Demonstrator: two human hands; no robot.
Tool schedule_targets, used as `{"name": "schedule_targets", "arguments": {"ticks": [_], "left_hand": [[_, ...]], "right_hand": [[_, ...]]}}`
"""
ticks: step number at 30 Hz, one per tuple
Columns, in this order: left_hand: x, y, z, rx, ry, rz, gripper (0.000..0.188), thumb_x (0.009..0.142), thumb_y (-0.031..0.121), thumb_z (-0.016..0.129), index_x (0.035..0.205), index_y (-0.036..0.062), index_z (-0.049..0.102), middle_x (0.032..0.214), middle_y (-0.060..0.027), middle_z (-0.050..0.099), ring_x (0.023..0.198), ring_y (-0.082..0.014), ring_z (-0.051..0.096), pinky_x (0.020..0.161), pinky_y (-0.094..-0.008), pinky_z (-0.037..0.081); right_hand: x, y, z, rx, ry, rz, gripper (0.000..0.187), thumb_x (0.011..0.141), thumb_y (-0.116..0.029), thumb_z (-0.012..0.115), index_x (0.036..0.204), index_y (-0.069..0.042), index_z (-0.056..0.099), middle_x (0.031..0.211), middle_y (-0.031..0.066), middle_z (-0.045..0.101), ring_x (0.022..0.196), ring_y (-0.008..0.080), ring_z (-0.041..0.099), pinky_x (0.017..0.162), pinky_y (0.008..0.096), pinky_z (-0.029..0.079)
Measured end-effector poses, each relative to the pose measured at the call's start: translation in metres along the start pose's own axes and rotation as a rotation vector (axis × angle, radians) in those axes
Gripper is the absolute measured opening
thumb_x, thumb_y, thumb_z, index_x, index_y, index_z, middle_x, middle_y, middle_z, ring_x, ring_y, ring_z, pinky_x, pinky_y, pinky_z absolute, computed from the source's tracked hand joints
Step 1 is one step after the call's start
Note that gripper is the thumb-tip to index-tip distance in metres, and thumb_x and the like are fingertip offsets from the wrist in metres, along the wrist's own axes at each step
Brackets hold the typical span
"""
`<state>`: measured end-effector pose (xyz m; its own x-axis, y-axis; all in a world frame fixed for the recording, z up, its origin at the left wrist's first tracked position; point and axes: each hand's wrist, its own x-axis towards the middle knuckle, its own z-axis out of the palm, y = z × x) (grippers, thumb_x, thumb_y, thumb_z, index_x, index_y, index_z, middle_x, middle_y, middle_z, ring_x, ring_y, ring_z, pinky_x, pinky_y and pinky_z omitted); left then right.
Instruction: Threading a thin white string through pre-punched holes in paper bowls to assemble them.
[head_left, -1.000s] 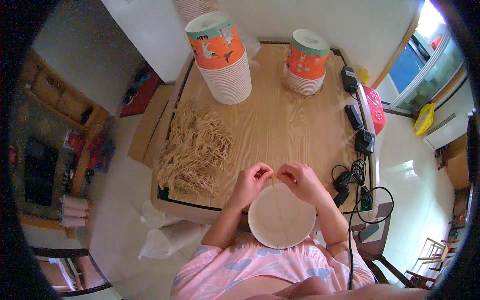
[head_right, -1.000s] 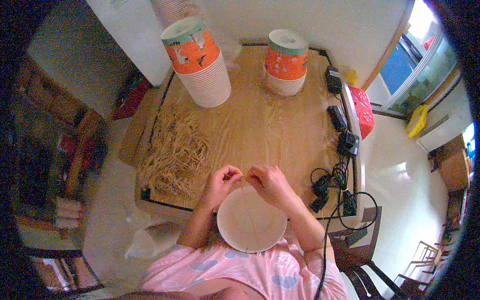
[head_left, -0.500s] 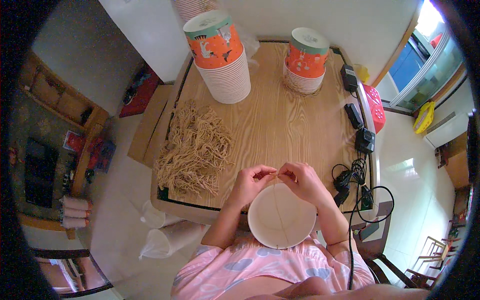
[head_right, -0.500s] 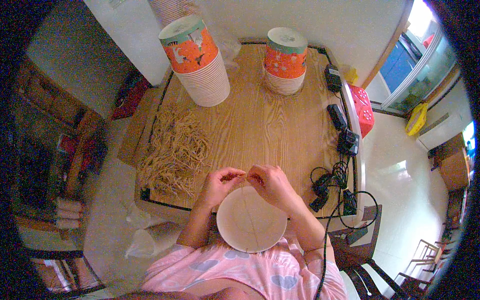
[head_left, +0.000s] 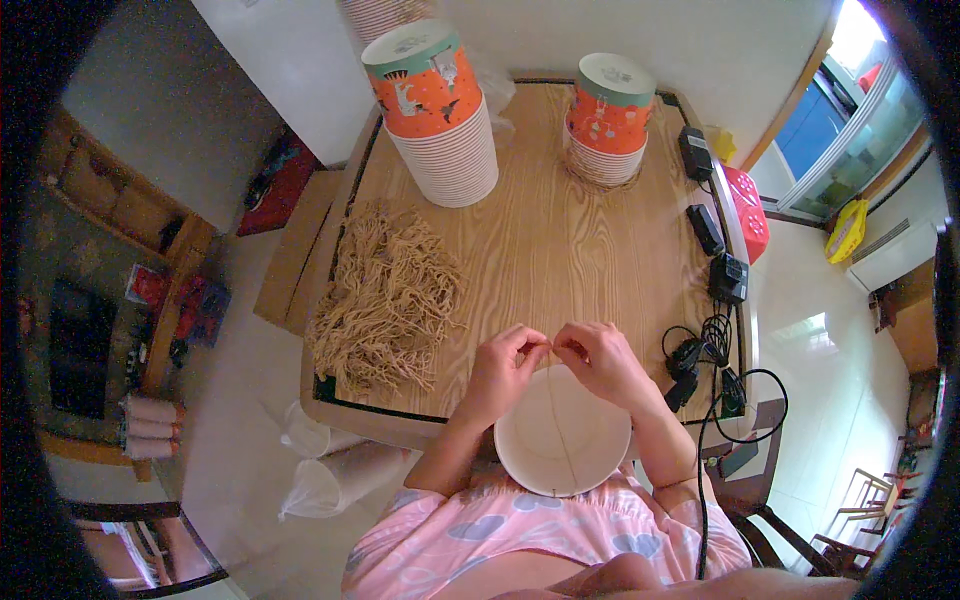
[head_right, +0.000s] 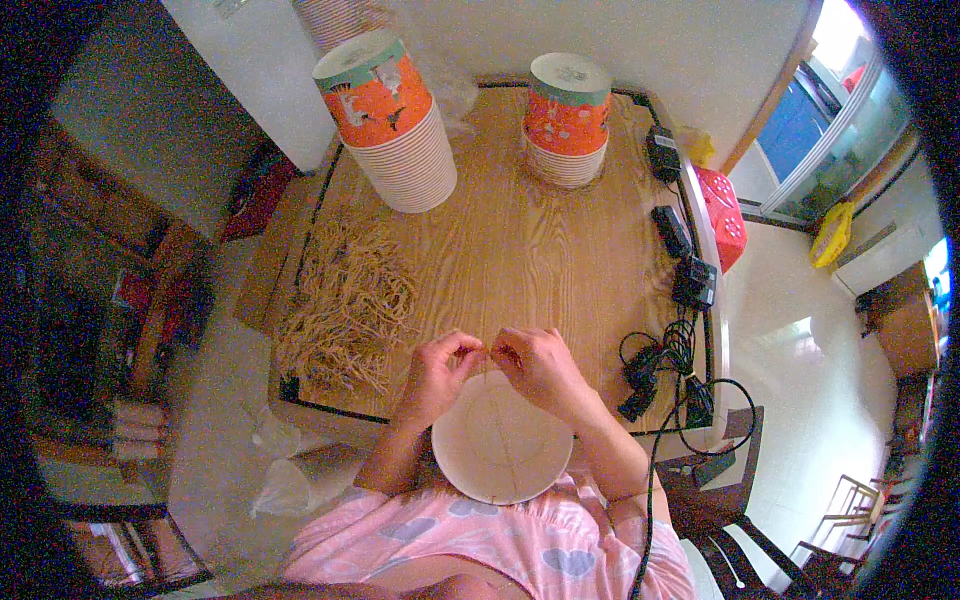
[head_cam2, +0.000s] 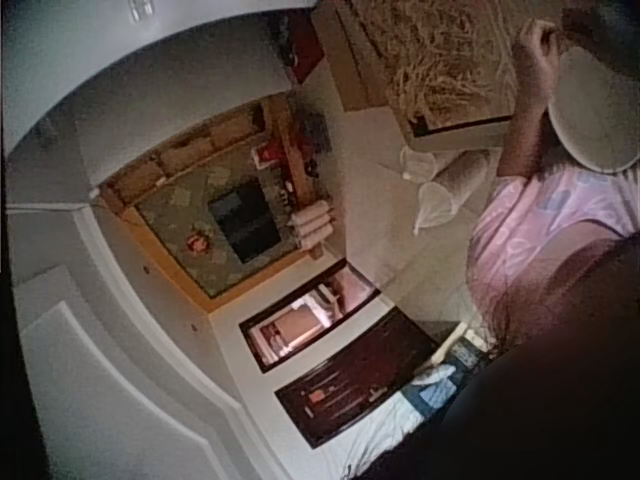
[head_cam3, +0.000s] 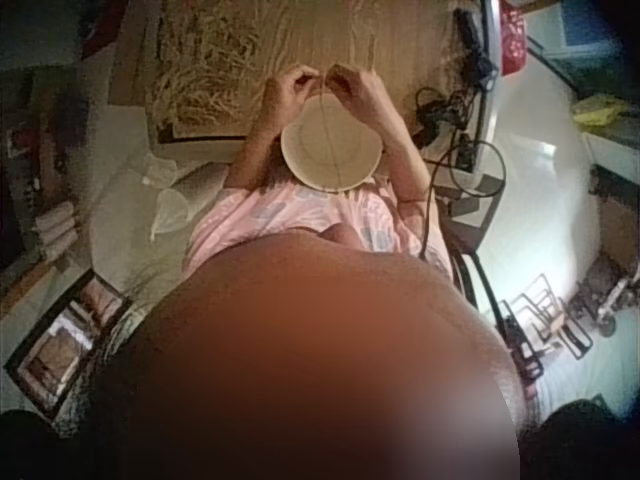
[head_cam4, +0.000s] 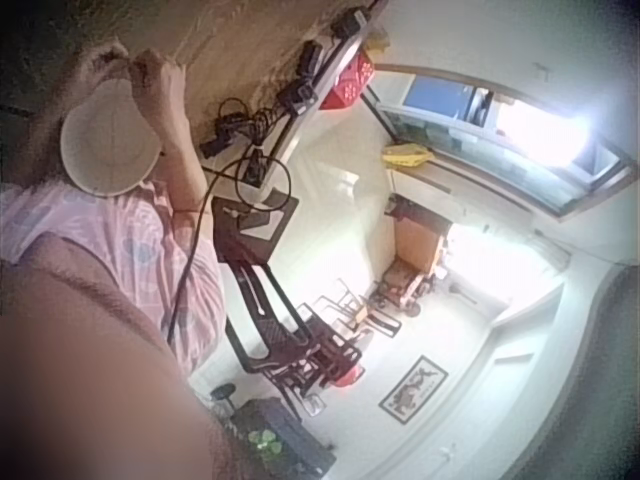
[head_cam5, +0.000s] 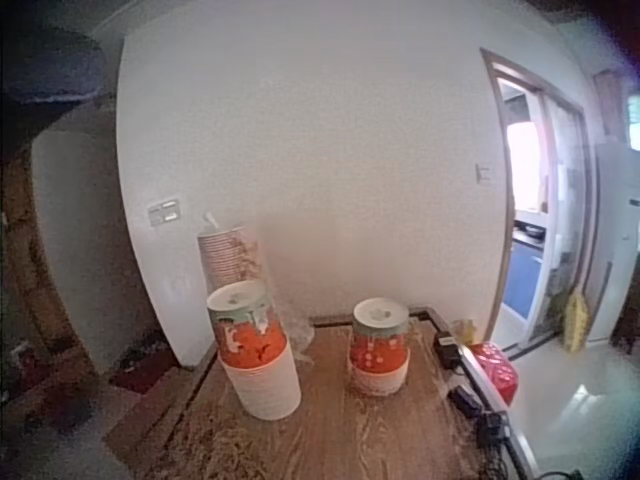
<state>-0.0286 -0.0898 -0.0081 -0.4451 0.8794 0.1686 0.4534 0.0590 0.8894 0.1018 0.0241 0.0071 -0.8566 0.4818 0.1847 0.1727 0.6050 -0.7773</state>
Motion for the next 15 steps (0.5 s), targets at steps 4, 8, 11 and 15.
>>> {"name": "schedule_targets", "arguments": {"ticks": [4, 8, 11, 15], "left_hand": [[0.001, 0.004, 0.001, 0.182, 0.036, 0.096, 0.009, 0.076, -0.001, 0.061, 0.085, 0.0003, 0.059, 0.079, -0.0098, 0.063, 0.074, -0.02, 0.061, 0.068, -0.0296, 0.048], [0.002, -0.008, 0.004, 0.016, 0.019, 0.036, 0.006, 0.078, 0.001, 0.061, 0.084, 0.0009, 0.059, 0.078, -0.0069, 0.063, 0.072, -0.0172, 0.06, 0.068, -0.0284, 0.048], [0.005, -0.013, 0.002, -0.213, -0.061, -0.177, 0.005, 0.08, 0.005, 0.062, 0.084, 0.0022, 0.06, 0.077, -0.0033, 0.062, 0.071, -0.0127, 0.058, 0.068, -0.0267, 0.047], [0.008, -0.016, 0.003, -0.217, -0.082, -0.165, 0.006, 0.082, 0.009, 0.063, 0.084, 0.0036, 0.061, 0.078, -0.0005, 0.061, 0.071, -0.0083, 0.056, 0.067, -0.0246, 0.047]], "right_hand": [[0.001, -0.005, -0.002, 0.007, 0.007, 0.018, 0.009, 0.076, -0.009, 0.057, 0.072, -0.001, 0.055, 0.066, 0.0165, 0.057, 0.065, 0.0354, 0.057, 0.059, 0.042, 0.046], [-0.001, 0.004, -0.002, 0.005, -0.054, 0.056, 0.009, 0.078, -0.01, 0.06, 0.08, -0.001, 0.058, 0.066, 0.0119, 0.058, 0.062, 0.0223, 0.058, 0.057, 0.0309, 0.045], [0.002, 0.013, -0.002, 0.239, -0.186, 0.187, 0.011, 0.082, -0.013, 0.059, 0.084, -0.002, 0.06, 0.069, 0.0056, 0.059, 0.065, 0.013, 0.056, 0.06, 0.0264, 0.045], [0.004, 0.024, 0.003, 0.538, -0.259, 0.42, 0.014, 0.086, -0.015, 0.057, 0.086, -0.002, 0.061, 0.074, -0.0003, 0.059, 0.069, 0.0075, 0.053, 0.062, 0.0225, 0.043]]}}
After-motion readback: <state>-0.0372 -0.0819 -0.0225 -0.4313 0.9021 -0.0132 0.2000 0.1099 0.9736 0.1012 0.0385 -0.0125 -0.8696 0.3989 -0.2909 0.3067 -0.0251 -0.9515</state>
